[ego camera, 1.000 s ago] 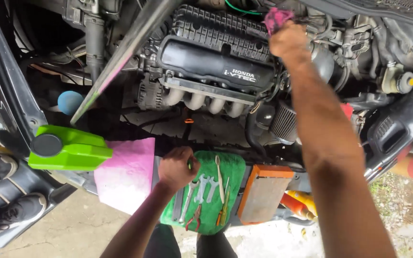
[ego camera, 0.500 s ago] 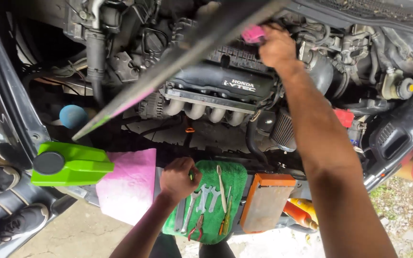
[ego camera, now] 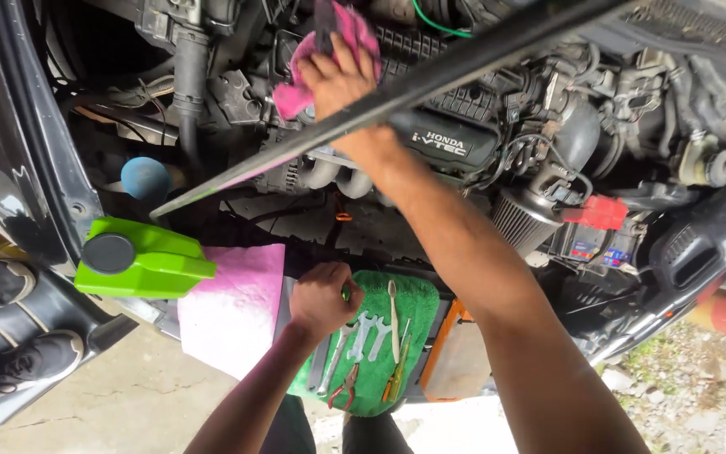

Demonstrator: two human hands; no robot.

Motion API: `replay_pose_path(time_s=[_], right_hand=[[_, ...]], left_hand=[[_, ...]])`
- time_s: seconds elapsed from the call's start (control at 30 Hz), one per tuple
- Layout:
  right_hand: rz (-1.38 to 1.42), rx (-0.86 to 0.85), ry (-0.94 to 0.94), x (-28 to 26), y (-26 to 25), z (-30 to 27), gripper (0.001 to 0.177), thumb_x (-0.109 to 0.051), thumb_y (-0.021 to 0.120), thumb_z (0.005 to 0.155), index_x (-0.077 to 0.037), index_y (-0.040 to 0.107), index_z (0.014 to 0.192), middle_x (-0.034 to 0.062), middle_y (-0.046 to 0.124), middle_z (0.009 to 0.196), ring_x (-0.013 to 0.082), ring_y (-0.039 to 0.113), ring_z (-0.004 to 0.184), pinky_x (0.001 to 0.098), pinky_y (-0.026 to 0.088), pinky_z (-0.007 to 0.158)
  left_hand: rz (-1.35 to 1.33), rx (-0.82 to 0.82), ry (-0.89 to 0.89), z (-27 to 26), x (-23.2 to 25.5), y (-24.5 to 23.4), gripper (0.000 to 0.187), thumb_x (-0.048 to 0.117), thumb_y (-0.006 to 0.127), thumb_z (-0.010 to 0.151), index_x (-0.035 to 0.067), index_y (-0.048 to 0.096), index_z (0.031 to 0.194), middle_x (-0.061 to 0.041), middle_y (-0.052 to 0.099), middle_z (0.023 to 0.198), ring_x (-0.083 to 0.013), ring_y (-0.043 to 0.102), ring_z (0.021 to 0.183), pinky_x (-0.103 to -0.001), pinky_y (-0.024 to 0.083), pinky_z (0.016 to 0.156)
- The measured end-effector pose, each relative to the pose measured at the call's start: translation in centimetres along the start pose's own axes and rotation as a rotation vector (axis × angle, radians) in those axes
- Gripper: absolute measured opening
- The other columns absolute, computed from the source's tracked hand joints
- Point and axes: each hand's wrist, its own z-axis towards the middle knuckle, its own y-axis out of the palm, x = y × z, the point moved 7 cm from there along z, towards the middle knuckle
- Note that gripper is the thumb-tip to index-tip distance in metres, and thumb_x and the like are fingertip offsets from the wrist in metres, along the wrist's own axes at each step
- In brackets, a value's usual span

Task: The person cleans the car engine using a pink cloth and a wrench. They wipe various parts of the engine, including the top and sides, and use the wrench to adjust components within the engine bay.

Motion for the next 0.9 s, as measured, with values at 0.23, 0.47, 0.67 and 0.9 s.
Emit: replay_pose_path(time_s=[0.23, 0.47, 0.67, 0.9], right_hand=[[-0.115, 0.292, 0.01, -2.4, 4.8, -2.4, 0.041, -0.014, 0.053, 0.095, -0.014, 0.051, 0.136, 0.0083, 0.048, 0.142, 0.0405, 0.032, 0.136, 0.0596, 0.022, 0.113], [-0.134, 0.142, -0.23, -3.8, 4.0, -7.0, 0.046, -0.011, 0.055, 0.081, -0.014, 0.056, 0.127, 0.0019, 0.05, 0.139, 0.0275, 0.023, 0.14, 0.0513, 0.016, 0.113], [0.066, 0.35, -0.227, -3.0, 4.7, -7.5, 0.057, 0.002, 0.058, 0.072, -0.01, 0.057, 0.127, 0.005, 0.054, 0.132, 0.0294, 0.026, 0.138, 0.0525, 0.02, 0.11], [0.074, 0.292, -0.105, 5.4, 4.6, -17.8, 0.061, -0.007, 0.057, 0.073, -0.011, 0.052, 0.134, 0.0015, 0.051, 0.14, 0.032, 0.032, 0.137, 0.0448, 0.024, 0.11]], left_hand=[[-0.008, -0.041, 0.017, -0.1, 0.0, 0.3, 0.007, 0.013, 0.055, 0.068, 0.014, 0.051, 0.063, 0.0, 0.053, 0.059, -0.0172, 0.052, 0.054, -0.032, 0.042, 0.039], [0.125, 0.075, 0.011, -0.9, -0.5, 1.1, 0.012, 0.024, 0.058, 0.06, 0.021, 0.046, 0.061, 0.007, 0.049, 0.057, -0.0147, 0.06, 0.058, -0.027, 0.051, 0.053], [0.13, 0.092, 0.001, -0.8, -0.5, 0.9, 0.013, 0.025, 0.057, 0.062, 0.021, 0.045, 0.063, 0.006, 0.047, 0.057, -0.0152, 0.06, 0.059, -0.027, 0.05, 0.053], [0.106, 0.109, 0.032, -1.3, -0.7, 1.1, 0.011, 0.025, 0.057, 0.063, 0.022, 0.047, 0.064, 0.006, 0.047, 0.058, -0.015, 0.06, 0.058, -0.027, 0.049, 0.054]])
